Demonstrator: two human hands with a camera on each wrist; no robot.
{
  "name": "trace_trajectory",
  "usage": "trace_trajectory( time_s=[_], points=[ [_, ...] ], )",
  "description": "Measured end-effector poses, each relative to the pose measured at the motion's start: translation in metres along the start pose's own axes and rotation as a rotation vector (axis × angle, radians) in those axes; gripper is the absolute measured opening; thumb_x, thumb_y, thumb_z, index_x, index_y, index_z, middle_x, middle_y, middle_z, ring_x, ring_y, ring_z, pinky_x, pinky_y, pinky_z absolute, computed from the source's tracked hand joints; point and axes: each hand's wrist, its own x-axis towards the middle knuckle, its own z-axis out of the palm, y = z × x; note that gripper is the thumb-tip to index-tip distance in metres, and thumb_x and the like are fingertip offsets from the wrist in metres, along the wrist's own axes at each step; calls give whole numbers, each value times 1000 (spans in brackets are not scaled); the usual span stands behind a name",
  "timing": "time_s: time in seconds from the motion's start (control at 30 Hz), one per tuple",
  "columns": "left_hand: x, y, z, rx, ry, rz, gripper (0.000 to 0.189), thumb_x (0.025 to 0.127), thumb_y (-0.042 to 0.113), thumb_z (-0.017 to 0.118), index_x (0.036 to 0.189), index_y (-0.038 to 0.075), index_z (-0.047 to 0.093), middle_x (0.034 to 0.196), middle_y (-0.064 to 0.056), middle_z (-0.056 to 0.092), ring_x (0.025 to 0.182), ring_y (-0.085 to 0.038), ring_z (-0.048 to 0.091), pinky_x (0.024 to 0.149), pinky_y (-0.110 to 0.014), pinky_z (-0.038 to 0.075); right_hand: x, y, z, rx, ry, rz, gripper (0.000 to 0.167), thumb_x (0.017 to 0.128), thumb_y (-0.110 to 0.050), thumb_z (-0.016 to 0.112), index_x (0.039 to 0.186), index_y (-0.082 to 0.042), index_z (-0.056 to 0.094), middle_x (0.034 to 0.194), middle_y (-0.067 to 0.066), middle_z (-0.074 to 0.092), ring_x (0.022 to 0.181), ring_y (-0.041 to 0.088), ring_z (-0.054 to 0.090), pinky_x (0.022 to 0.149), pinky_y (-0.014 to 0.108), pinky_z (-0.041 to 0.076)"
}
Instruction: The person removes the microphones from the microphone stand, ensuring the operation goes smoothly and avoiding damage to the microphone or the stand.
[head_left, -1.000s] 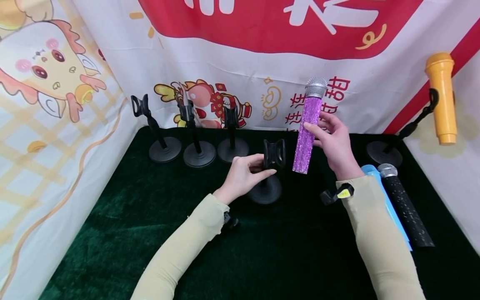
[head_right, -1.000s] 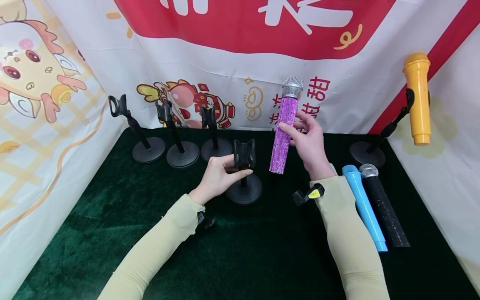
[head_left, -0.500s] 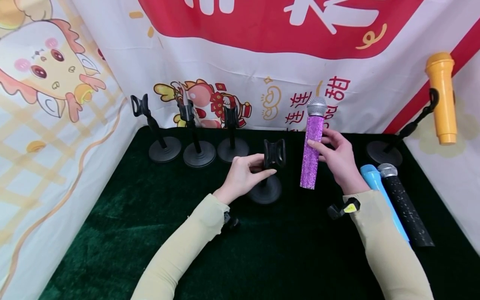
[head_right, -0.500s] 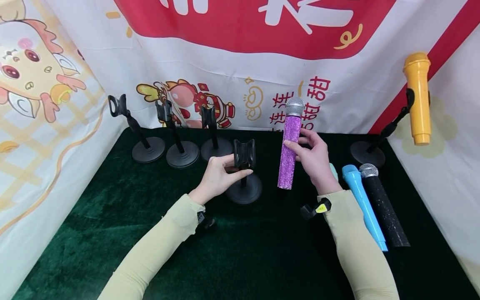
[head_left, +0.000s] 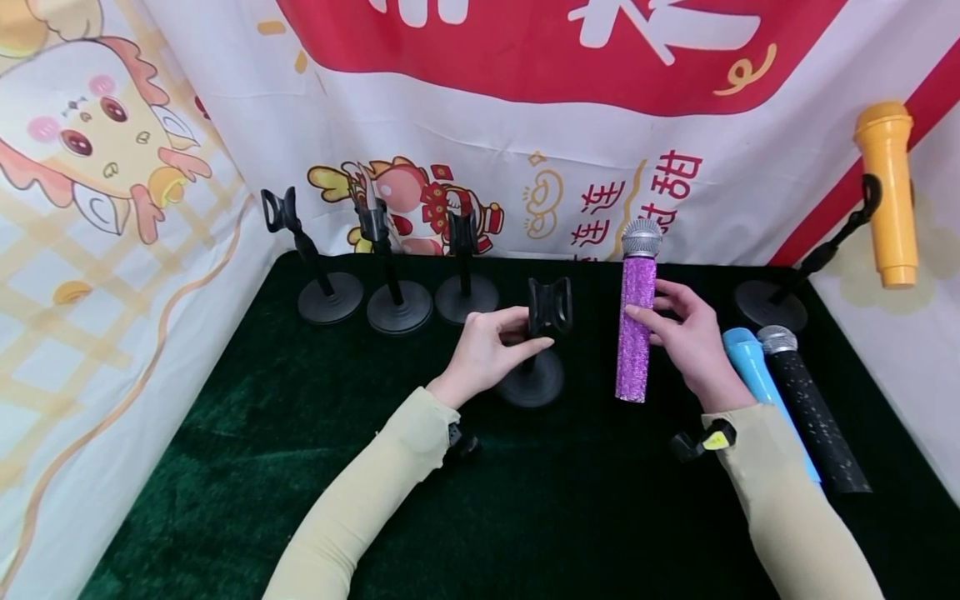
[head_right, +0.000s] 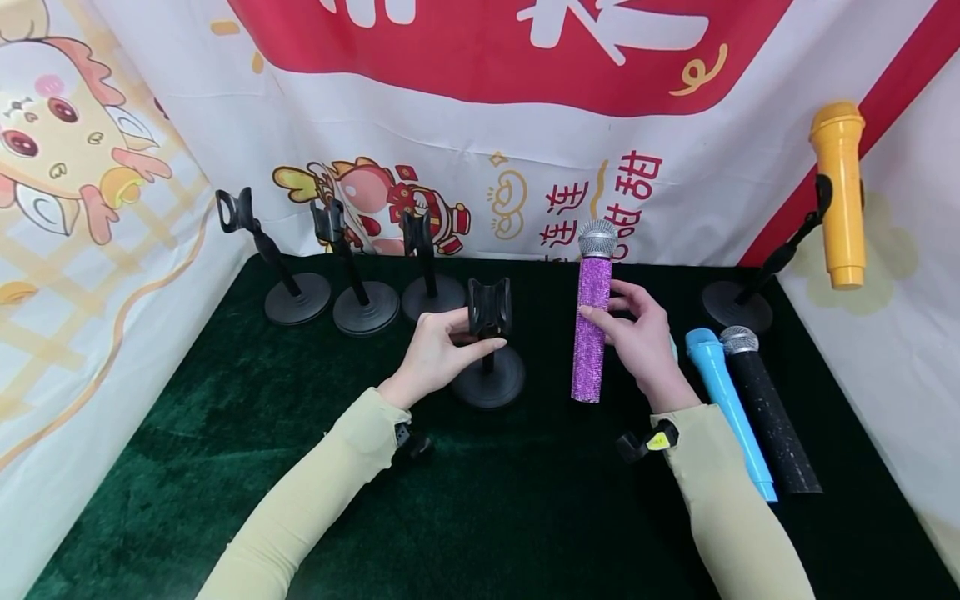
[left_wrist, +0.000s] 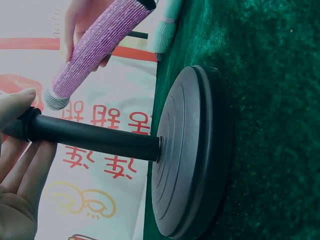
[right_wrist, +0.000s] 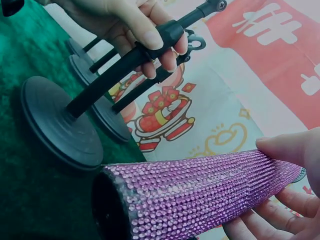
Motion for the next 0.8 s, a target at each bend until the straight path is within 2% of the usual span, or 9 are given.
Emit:
trace_trajectory(
  time_s=[0.07,0.3,0.37,0.57,0.7,0.8],
  points=[
    [0,0,0,2,2,1,26,93,28,78,115,16,75,107,6,75,92,-10,73,80,-27,59,-2,2,-2,-7,-1,13,72,93,-36,77,149,-6,44,119,7,57,89,10,65,74,22,59],
    [0,1,0,8,3,1,25,92,24,79,115,15,75,107,4,75,91,-10,73,80,-27,60,-8,11,-8,-27,11,30,72,92,-35,78,148,-4,45,117,6,56,85,8,64,73,21,58],
    [0,1,0,9,4,-3,24,92,23,79,115,16,75,107,5,75,91,-9,73,80,-26,60,-9,14,-11,-26,18,27,69,92,-33,79,145,-4,47,115,5,57,83,6,63,72,20,58],
    [1,1,1,0,4,8,24,92,15,79,115,15,75,107,-3,76,91,-12,74,80,-27,60,-8,21,-22,22,48,6,54,89,-25,82,133,-11,55,105,2,60,75,3,64,66,18,57],
    [0,0,1,-4,2,12,23,92,20,79,114,15,75,106,2,75,91,-9,73,79,-28,60,-8,21,-32,49,61,7,53,88,-21,84,133,-13,56,103,0,63,72,3,65,63,18,57],
    [0,0,1,-4,3,8,23,93,23,78,114,15,75,105,8,75,90,-6,73,79,-27,60,-10,19,-39,-7,61,12,59,89,-24,82,138,-10,52,107,-1,62,75,3,67,65,19,58]
  ],
)
